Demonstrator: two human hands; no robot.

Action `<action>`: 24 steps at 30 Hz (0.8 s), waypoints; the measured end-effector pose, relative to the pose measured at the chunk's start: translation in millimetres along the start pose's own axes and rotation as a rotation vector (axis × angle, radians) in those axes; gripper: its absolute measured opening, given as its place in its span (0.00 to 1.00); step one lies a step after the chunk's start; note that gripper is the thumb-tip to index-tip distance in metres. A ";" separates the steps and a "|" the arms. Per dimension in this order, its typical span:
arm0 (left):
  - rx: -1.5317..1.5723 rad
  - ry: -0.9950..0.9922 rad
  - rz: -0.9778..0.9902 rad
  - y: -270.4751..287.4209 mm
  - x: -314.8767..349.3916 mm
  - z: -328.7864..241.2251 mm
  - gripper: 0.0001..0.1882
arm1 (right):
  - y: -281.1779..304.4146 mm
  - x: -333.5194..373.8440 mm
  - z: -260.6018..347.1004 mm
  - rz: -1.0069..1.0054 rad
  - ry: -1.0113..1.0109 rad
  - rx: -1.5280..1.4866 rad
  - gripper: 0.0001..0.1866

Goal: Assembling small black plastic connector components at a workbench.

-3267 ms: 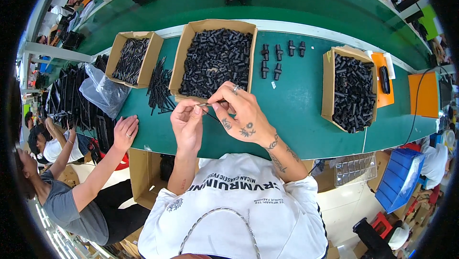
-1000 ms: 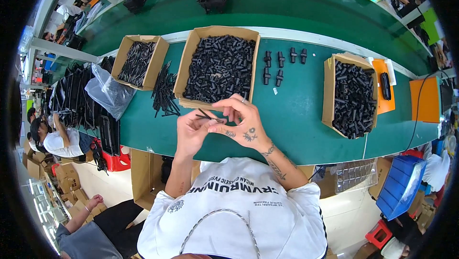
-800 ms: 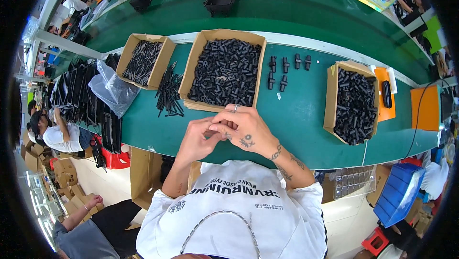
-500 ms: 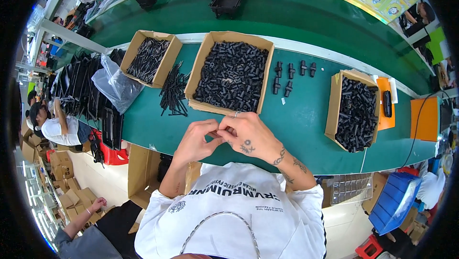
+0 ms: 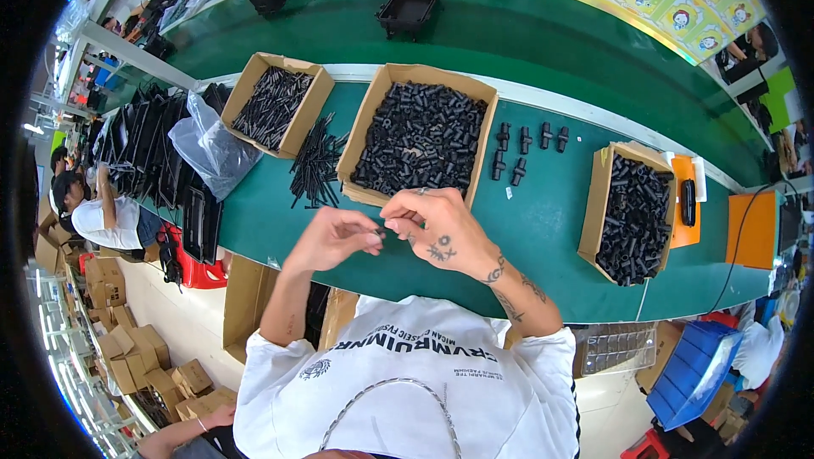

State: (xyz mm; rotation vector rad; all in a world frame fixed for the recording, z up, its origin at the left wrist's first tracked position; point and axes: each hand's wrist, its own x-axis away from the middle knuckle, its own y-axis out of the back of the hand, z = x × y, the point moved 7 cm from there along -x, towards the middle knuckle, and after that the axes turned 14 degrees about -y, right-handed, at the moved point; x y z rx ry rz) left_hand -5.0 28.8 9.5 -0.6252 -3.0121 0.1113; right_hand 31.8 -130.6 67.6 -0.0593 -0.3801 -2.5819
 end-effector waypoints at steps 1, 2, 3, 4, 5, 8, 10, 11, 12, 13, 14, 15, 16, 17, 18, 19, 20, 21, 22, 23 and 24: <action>-0.126 -0.015 -0.018 11.7 -0.7 -7.7 0.04 | 0.1 -2.3 1.2 -0.019 0.009 -0.041 0.06; -0.339 -0.061 -0.084 27.5 -3.3 -24.2 0.04 | 1.7 -3.6 4.6 -0.025 0.014 -0.041 0.06; -0.472 -0.150 -0.149 48.0 -6.9 -34.9 0.05 | 9.3 -4.4 11.5 -0.132 0.063 -0.005 0.05; -0.532 -0.084 -0.241 71.3 -12.2 -41.8 0.04 | 19.8 -3.8 17.8 -0.247 0.111 0.032 0.05; -0.653 -0.122 -0.322 100.5 -16.0 -50.1 0.03 | 24.6 -5.7 16.2 -0.243 0.105 0.022 0.04; -0.993 -0.289 -0.606 201.4 -54.1 -70.0 0.06 | 40.0 -7.8 5.8 -0.174 0.021 0.098 0.04; -1.021 -0.208 -0.762 281.3 -69.5 -54.6 0.10 | 44.0 -23.7 9.3 -0.183 0.037 0.100 0.04; -1.108 -0.095 -0.827 319.0 -69.0 -44.1 0.11 | 43.9 -41.2 11.1 -0.168 0.108 0.139 0.04; -1.250 -0.064 -0.895 343.6 -68.1 -39.5 0.10 | 45.4 -60.7 11.4 -0.158 0.176 0.179 0.03; -1.346 -0.091 -0.884 346.7 -81.2 -39.7 0.09 | 54.9 -85.4 6.6 -0.207 0.155 0.289 0.02; -1.444 -0.121 -0.877 347.6 -91.9 -42.8 0.08 | 66.8 -114.7 2.5 -0.256 0.136 0.399 0.03; -1.449 -0.142 -0.874 355.2 -98.4 -41.6 0.08 | 78.4 -144.7 1.3 -0.369 0.240 0.503 0.07; -1.578 -0.189 -0.844 360.1 -102.5 -42.0 0.07 | 84.9 -175.0 -2.7 -0.478 0.343 0.604 0.10; -1.703 -0.242 -0.810 360.0 -111.0 -45.8 0.06 | 94.2 -210.7 -14.8 -0.506 0.316 0.626 0.12; -1.701 -0.262 -0.806 355.0 -121.0 -45.8 0.06 | 102.3 -240.5 -28.4 -0.535 0.283 0.653 0.14; -1.697 -0.229 -0.800 348.3 -129.7 -41.7 0.06 | 103.2 -261.9 -40.7 -0.549 0.284 0.657 0.14; -1.696 -0.191 -0.797 345.5 -134.0 -39.2 0.06 | 102.4 -280.4 -50.4 -0.602 0.274 0.715 0.15; -1.747 -0.133 -0.727 347.7 -132.8 -33.4 0.04 | 97.3 -289.8 -44.9 -0.643 0.270 0.769 0.15; -1.753 -0.133 -0.736 349.5 -128.0 -31.6 0.04 | 95.0 -297.9 -40.0 -0.643 0.280 0.766 0.15; -1.765 -0.066 -0.721 352.6 -124.8 -26.8 0.04 | 91.3 -314.8 -51.0 -0.496 0.057 0.846 0.14; -1.774 -0.006 -0.699 351.9 -126.1 -24.7 0.04 | 91.8 -327.6 -68.3 -0.350 -0.173 0.917 0.14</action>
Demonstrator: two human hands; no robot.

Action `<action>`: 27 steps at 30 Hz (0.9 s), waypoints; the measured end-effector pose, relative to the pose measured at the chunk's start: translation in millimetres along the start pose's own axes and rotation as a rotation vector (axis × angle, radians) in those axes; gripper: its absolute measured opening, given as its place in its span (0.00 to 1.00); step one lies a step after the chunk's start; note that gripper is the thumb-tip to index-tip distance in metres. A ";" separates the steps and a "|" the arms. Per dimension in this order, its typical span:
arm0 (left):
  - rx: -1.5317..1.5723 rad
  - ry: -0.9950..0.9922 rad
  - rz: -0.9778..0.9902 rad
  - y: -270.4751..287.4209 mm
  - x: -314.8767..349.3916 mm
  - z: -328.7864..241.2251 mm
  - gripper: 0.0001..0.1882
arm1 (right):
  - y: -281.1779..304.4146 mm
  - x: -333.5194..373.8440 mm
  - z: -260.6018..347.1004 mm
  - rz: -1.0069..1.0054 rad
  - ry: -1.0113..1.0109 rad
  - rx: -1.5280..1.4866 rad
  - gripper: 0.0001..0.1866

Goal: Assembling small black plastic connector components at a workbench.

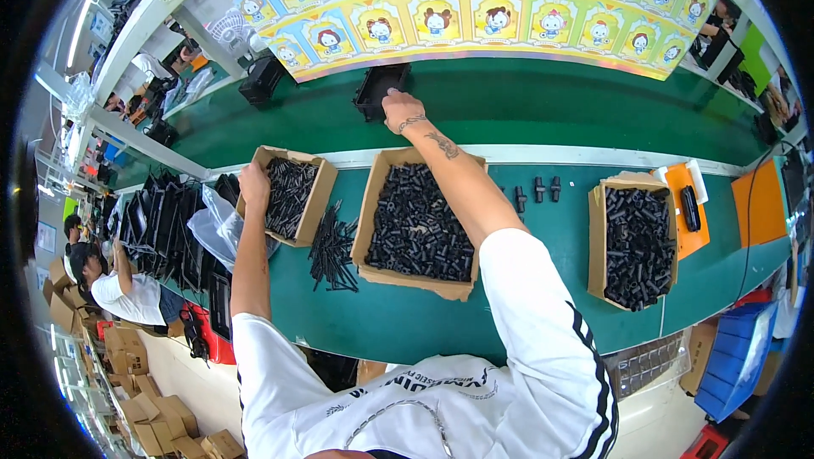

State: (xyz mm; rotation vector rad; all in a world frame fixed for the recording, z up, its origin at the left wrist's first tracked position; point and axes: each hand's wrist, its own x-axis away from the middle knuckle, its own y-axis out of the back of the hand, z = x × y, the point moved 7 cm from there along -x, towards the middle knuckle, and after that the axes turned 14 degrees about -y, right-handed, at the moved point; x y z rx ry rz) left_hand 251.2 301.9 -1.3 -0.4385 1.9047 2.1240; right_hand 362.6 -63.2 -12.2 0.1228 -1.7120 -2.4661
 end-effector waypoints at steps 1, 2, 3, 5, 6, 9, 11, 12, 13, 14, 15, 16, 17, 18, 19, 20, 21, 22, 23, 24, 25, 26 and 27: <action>0.025 0.001 0.006 -0.5 -1.5 -4.3 0.05 | 2.8 -6.5 -2.1 -0.053 -0.043 -0.020 0.15; 0.026 -0.010 -0.001 2.1 -6.2 -7.3 0.05 | 6.6 -13.0 -8.9 -0.062 -0.051 -0.023 0.15; -0.014 -0.034 0.011 -0.6 -2.8 -8.1 0.05 | 12.5 -10.6 -9.7 -0.102 0.021 -0.091 0.15; -0.044 -0.024 0.023 -0.7 13.4 1.7 0.06 | 31.0 6.5 -1.4 -0.170 0.135 -0.231 0.14; -0.031 -0.029 0.037 4.8 17.7 1.0 0.06 | 48.0 17.8 -7.0 -0.258 0.195 -0.367 0.14; -0.068 0.004 0.035 36.1 15.2 -23.0 0.08 | 97.9 50.8 -43.9 -0.256 0.114 -0.594 0.16; 0.029 -0.078 -0.134 84.3 14.8 -63.3 0.09 | 123.0 86.3 -81.1 -0.020 -0.066 -0.838 0.21; 0.133 -0.147 -0.277 109.5 14.1 -77.7 0.09 | 140.3 113.3 -88.1 0.022 -0.120 -0.947 0.19; 0.410 -0.178 -0.316 136.1 14.5 -105.6 0.08 | 154.9 141.3 -102.2 0.058 -0.161 -1.034 0.18; 0.697 -0.211 -0.338 163.3 21.2 -146.1 0.07 | 163.0 173.6 -121.7 0.085 -0.214 -1.124 0.17; 0.761 -0.307 -0.355 194.8 41.6 -184.5 0.08 | 169.3 208.4 -134.2 0.060 -0.230 -1.140 0.17; 0.815 -0.386 -0.376 219.6 71.6 -215.0 0.09 | 166.5 238.8 -139.7 0.051 -0.236 -1.154 0.17; 0.821 -0.603 -0.467 249.9 105.7 -251.3 0.10 | 167.5 272.9 -143.1 0.014 -0.265 -1.274 0.17; 0.924 -0.766 -0.360 264.6 135.8 -283.7 0.14 | 165.2 308.8 -149.9 -0.027 -0.296 -1.389 0.16; 1.008 -0.879 -0.331 277.5 166.2 -308.2 0.19 | 159.8 343.0 -164.5 -0.079 -0.333 -1.501 0.15; 1.073 -0.923 -0.315 281.4 190.6 -326.7 0.22 | 156.9 373.3 -176.7 -0.136 -0.368 -1.609 0.15; 1.022 -0.988 -0.362 281.1 212.7 -341.7 0.27 | 152.5 404.5 -183.0 -0.227 -0.511 -1.723 0.15; 1.017 -0.987 -0.325 280.2 225.4 -355.5 0.32 | 148.0 437.9 -189.2 -0.327 -0.660 -1.829 0.16; 1.031 -0.927 -0.249 276.9 232.6 -367.5 0.36 | 130.9 459.9 -195.5 -0.196 -0.581 -1.918 0.16; 1.046 -0.872 -0.169 271.6 234.9 -375.9 0.39 | 114.0 478.2 -199.5 -0.066 -0.503 -2.003 0.17; 1.052 -0.873 -0.163 268.1 237.9 -380.9 0.39 | 97.0 493.6 -190.0 -0.136 -0.831 -2.054 0.17; 0.930 -0.906 -0.079 259.8 241.8 -390.0 0.41 | 81.4 510.2 -177.4 -0.205 -1.166 -2.075 0.16; 0.812 -0.932 0.005 253.9 248.1 -396.5 0.43 | 58.8 514.1 -171.3 0.040 -0.943 -2.221 0.16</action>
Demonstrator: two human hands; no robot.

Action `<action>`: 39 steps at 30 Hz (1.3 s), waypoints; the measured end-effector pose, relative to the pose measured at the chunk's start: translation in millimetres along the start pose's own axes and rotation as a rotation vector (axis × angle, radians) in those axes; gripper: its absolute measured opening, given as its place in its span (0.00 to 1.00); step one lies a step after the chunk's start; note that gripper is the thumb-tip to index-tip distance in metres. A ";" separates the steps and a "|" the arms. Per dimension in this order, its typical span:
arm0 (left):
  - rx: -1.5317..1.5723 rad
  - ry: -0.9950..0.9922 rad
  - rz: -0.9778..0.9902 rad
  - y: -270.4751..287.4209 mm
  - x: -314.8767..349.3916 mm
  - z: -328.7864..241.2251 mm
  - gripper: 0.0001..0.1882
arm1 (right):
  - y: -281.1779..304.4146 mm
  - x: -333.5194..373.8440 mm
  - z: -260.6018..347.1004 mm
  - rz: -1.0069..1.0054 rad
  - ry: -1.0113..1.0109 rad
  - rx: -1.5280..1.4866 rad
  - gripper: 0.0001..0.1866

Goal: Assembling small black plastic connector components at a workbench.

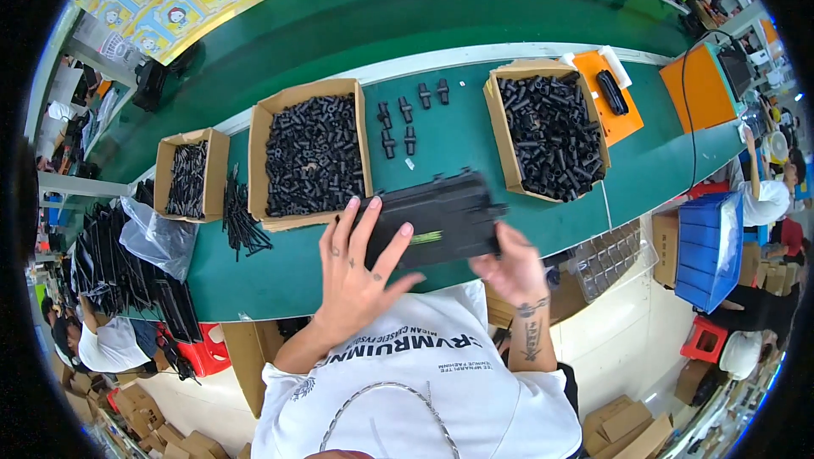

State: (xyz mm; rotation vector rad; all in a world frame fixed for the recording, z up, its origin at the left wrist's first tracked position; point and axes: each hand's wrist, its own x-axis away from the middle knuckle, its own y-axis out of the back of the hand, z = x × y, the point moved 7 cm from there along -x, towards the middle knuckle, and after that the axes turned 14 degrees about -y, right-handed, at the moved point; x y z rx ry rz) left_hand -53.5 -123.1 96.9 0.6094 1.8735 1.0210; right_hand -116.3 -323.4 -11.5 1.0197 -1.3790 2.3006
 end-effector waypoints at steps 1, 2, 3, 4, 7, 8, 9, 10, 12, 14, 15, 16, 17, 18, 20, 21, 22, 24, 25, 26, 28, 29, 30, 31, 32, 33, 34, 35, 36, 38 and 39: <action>0.030 0.100 0.084 -9.9 8.6 7.5 0.44 | -8.8 -4.9 -15.5 0.259 -0.110 0.009 0.15; 0.078 0.142 0.106 -11.9 17.3 12.5 0.44 | -9.0 -8.4 -21.5 0.332 -0.187 0.094 0.12; 0.122 0.178 0.129 -14.3 26.3 17.3 0.44 | -9.7 -14.5 -20.0 0.326 -0.189 0.087 0.12; 0.138 0.213 0.147 -16.3 37.1 18.0 0.44 | -4.8 -24.0 -12.4 0.157 -0.075 0.569 0.09; 0.070 0.275 0.296 -25.4 70.2 23.7 0.42 | -44.5 -33.8 32.3 -0.178 0.769 1.419 0.08; 0.042 0.301 0.323 -32.8 83.2 30.1 0.41 | -65.9 -37.4 45.1 -0.194 0.966 1.496 0.10; 0.041 0.305 0.325 -39.8 91.8 34.6 0.41 | -79.6 -50.9 52.6 -0.127 0.955 1.522 0.12; 0.079 0.317 0.275 -43.2 98.3 38.9 0.41 | -93.1 -63.3 59.6 -0.060 0.943 1.550 0.14; 0.114 0.314 0.217 -47.2 104.4 43.6 0.39 | -103.2 -97.0 70.8 -0.061 1.044 1.600 0.15; 0.132 0.302 0.180 -50.9 106.5 46.4 0.39 | -114.1 -109.8 75.9 -0.057 1.147 1.650 0.17; 0.149 0.289 0.146 -51.9 108.9 47.6 0.38 | -117.9 -117.9 75.1 -0.070 1.088 1.701 0.19; 0.146 0.298 0.143 -56.0 113.2 50.6 0.38 | -120.4 -125.4 73.6 -0.085 1.027 1.751 0.20; 0.134 0.274 0.109 -58.4 116.3 51.9 0.38 | -123.7 -128.7 72.5 -0.076 1.024 1.756 0.20; 0.124 0.254 0.074 -59.1 117.9 50.7 0.37 | -123.8 -134.3 69.3 -0.086 0.975 1.827 0.21; 0.122 0.249 0.052 -60.8 119.4 53.1 0.37 | -122.3 -143.3 66.8 -0.091 0.914 1.909 0.21; 0.117 0.237 0.034 -60.4 119.9 52.7 0.37 | -121.7 -145.3 66.5 -0.082 0.933 1.908 0.21; 0.125 0.250 0.033 -61.2 120.7 53.6 0.37 | -120.9 -145.6 66.3 -0.075 0.950 1.907 0.22; 0.116 0.218 0.008 -59.7 119.1 54.2 0.36 | -121.8 -143.3 67.3 -0.051 0.948 1.914 0.22; 0.127 0.228 0.007 -60.7 119.4 56.4 0.36 | -123.9 -139.2 68.8 -0.034 0.959 1.910 0.23; 0.131 0.219 -0.001 -61.1 119.0 57.2 0.36 | -124.8 -129.0 71.1 0.017 0.980 1.864 0.22; 0.132 0.214 -0.022 -60.1 119.8 58.1 0.36 | -124.6 -101.3 66.7 0.095 0.917 1.759 0.22; 0.145 0.228 -0.022 -60.3 120.5 60.3 0.36 | -119.6 -88.6 65.6 0.161 0.869 1.640 0.22; 0.136 0.214 -0.029 -60.4 119.2 61.1 0.35 | -107.7 -76.4 63.1 0.288 0.924 1.642 0.24; 0.128 0.202 -0.034 -60.4 117.1 62.2 0.34 | -103.3 -62.2 58.6 0.352 0.941 1.673 0.23; 0.126 0.199 -0.053 -59.8 114.6 62.8 0.35 | -96.3 -52.1 52.8 0.359 0.875 1.670 0.23; 0.136 0.203 -0.053 -62.4 113.8 65.3 0.35 | -88.5 -43.9 47.2 0.365 0.816 1.660 0.23; 0.136 0.196 -0.055 -64.1 113.3 67.1 0.35 | -82.7 -38.1 41.6 0.368 0.775 1.636 0.23; 0.135 0.189 -0.056 -65.9 112.0 67.8 0.36 | -77.2 -35.2 35.5 0.372 0.734 1.612 0.23; 0.130 0.185 -0.066 -65.2 108.6 68.5 0.36 | -73.0 -32.7 31.0 0.367 0.745 1.623 0.24; 0.139 0.184 -0.064 -65.6 106.2 69.7 0.37 | -72.4 -31.9 23.8 0.375 0.753 1.619 0.24; 0.146 0.178 -0.058 -66.2 105.3 70.1 0.37 | -72.0 -31.9 20.5 0.382 0.765 1.609 0.24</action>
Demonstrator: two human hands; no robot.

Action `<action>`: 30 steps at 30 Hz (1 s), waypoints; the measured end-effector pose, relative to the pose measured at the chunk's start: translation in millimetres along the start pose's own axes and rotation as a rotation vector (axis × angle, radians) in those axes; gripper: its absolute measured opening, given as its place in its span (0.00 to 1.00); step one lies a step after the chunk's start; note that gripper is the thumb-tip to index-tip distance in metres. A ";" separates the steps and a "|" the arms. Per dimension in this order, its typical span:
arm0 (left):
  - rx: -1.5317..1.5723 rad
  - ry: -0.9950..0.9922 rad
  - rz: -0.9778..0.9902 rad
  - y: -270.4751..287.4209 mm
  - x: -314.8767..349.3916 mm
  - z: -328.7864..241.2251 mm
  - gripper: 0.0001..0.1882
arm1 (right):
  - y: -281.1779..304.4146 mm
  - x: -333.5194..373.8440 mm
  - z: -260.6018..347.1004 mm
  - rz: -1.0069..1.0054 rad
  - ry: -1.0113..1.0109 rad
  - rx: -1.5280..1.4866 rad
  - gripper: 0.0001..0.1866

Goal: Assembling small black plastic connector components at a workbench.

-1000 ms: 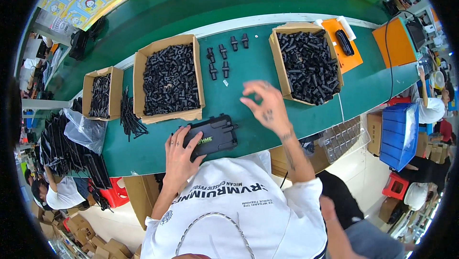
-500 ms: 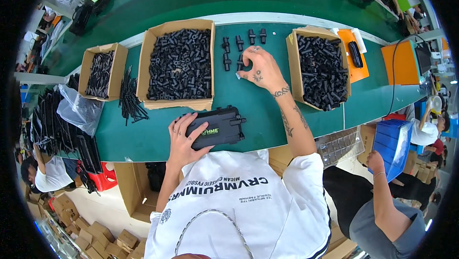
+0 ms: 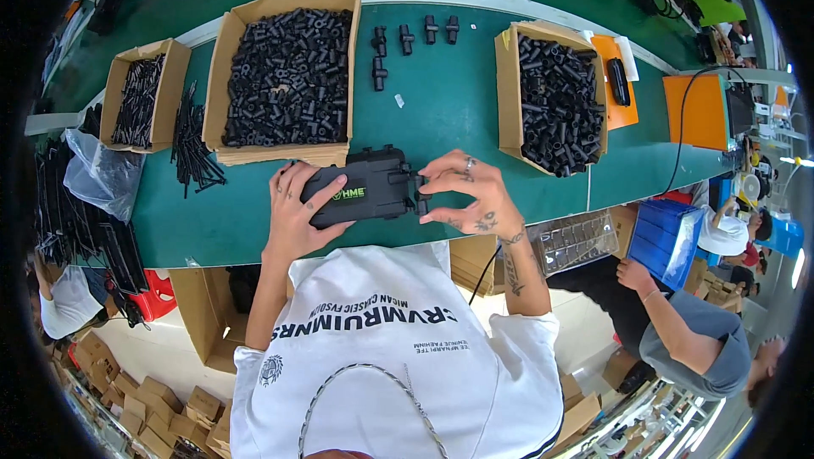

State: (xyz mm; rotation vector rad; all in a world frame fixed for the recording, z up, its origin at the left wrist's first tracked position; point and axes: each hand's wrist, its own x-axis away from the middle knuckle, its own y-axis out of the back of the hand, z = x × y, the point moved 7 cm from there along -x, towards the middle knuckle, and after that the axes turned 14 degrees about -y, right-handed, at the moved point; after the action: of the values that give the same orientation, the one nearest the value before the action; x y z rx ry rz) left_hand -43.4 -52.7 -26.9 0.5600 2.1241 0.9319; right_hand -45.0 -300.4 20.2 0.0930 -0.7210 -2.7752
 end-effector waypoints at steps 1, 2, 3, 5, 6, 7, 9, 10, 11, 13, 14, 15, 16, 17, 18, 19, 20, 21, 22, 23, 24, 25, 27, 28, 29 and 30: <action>-0.007 -0.004 -0.004 0.4 -1.0 -0.3 0.37 | -3.0 -1.6 -2.6 0.000 0.008 0.023 0.24; -0.005 -0.002 -0.002 -0.4 -1.1 -0.5 0.37 | -4.3 -3.2 -2.8 0.001 0.005 0.021 0.24; -0.005 -0.006 0.000 -0.3 -1.4 -0.5 0.36 | -5.2 -6.5 -2.8 -0.004 -0.007 0.042 0.24; -0.008 -0.005 0.003 0.1 -1.2 0.2 0.36 | -7.1 -8.4 -3.3 -0.005 -0.017 0.060 0.24; 0.004 -0.013 -0.001 -0.6 -0.9 0.2 0.37 | -8.4 -7.9 -4.0 -0.002 -0.008 0.082 0.23; 0.016 -0.020 -0.006 -1.0 -0.6 0.4 0.37 | -9.7 -7.9 -5.1 0.000 0.000 0.103 0.23; 0.027 -0.024 -0.012 -1.6 -0.7 2.0 0.38 | -10.6 -8.1 -9.8 0.002 0.016 0.076 0.22; 0.042 -0.032 -0.017 -1.7 -0.8 1.8 0.38 | -10.4 -7.7 -11.6 -0.002 0.029 0.052 0.22; 0.041 -0.030 -0.017 -1.6 -0.4 1.8 0.38 | -10.9 -7.4 -13.6 0.000 0.030 0.051 0.22; 0.049 -0.032 -0.008 -1.5 -0.8 1.1 0.39 | -10.5 -7.5 -18.0 0.008 0.003 0.001 0.19; 0.049 -0.030 -0.008 -1.2 -0.7 1.1 0.39 | -11.4 -8.0 -19.6 0.009 0.003 0.000 0.19; 0.046 -0.030 -0.015 -0.9 -0.5 1.2 0.40 | -13.0 -8.5 -20.7 0.015 0.023 -0.006 0.18; 0.044 -0.030 -0.021 -0.6 -0.2 1.1 0.40 | -14.8 -8.4 -21.8 0.020 0.042 -0.012 0.18; 0.043 -0.029 -0.020 -1.1 0.0 0.6 0.40 | -16.9 -7.3 -24.3 0.021 0.043 -0.014 0.18; 0.040 -0.028 -0.021 -1.3 0.0 0.4 0.40 | -17.6 -6.1 -27.3 0.002 0.033 -0.030 0.17; 0.038 -0.027 -0.021 -1.5 0.1 0.3 0.40 | -18.1 -5.2 -30.2 -0.017 0.024 -0.046 0.16; 0.037 -0.028 -0.020 -1.9 0.6 0.2 0.40 | -19.9 -4.4 -32.1 -0.018 0.024 -0.047 0.16; 0.036 -0.031 -0.026 -1.7 0.3 0.1 0.40 | -19.9 -3.6 -33.3 -0.031 0.028 -0.065 0.15; 0.034 -0.035 -0.031 -1.4 0.0 -0.2 0.40 | -19.8 -2.7 -34.5 -0.044 0.033 -0.084 0.14; 0.034 -0.036 -0.030 -0.6 -0.1 -1.0 0.40 | -20.9 -1.2 -35.9 -0.046 0.033 -0.085 0.14; 0.035 -0.029 -0.021 0.0 -0.8 -1.1 0.39 | -21.1 -0.4 -38.5 -0.051 0.017 -0.104 0.13; 0.035 -0.021 -0.013 0.1 -1.6 -0.7 0.38 | -20.5 -0.6 -40.3 -0.057 0.001 -0.124 0.11; 0.027 -0.026 -0.024 -1.0 -3.0 0.5 0.38 | -16.0 -4.4 -37.2 -0.037 0.001 -0.128 0.14; 0.022 -0.029 -0.036 -0.7 -3.0 0.9 0.37 | -14.3 -5.8 -33.7 -0.016 -0.002 -0.130 0.17; 0.019 -0.033 -0.034 -0.2 -2.7 0.6 0.37 | -11.4 -6.5 -29.3 -0.020 0.001 -0.131 0.17; 0.024 -0.027 -0.032 -0.3 -2.9 0.9 0.37 | -7.5 -9.5 -27.9 -0.019 -0.029 -0.142 0.23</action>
State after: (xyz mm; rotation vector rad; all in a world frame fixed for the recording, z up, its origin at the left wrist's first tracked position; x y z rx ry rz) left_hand -40.9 -54.4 -26.2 0.5462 2.1166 0.8769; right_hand -34.1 -304.5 -7.9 0.0317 -0.5301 -2.8419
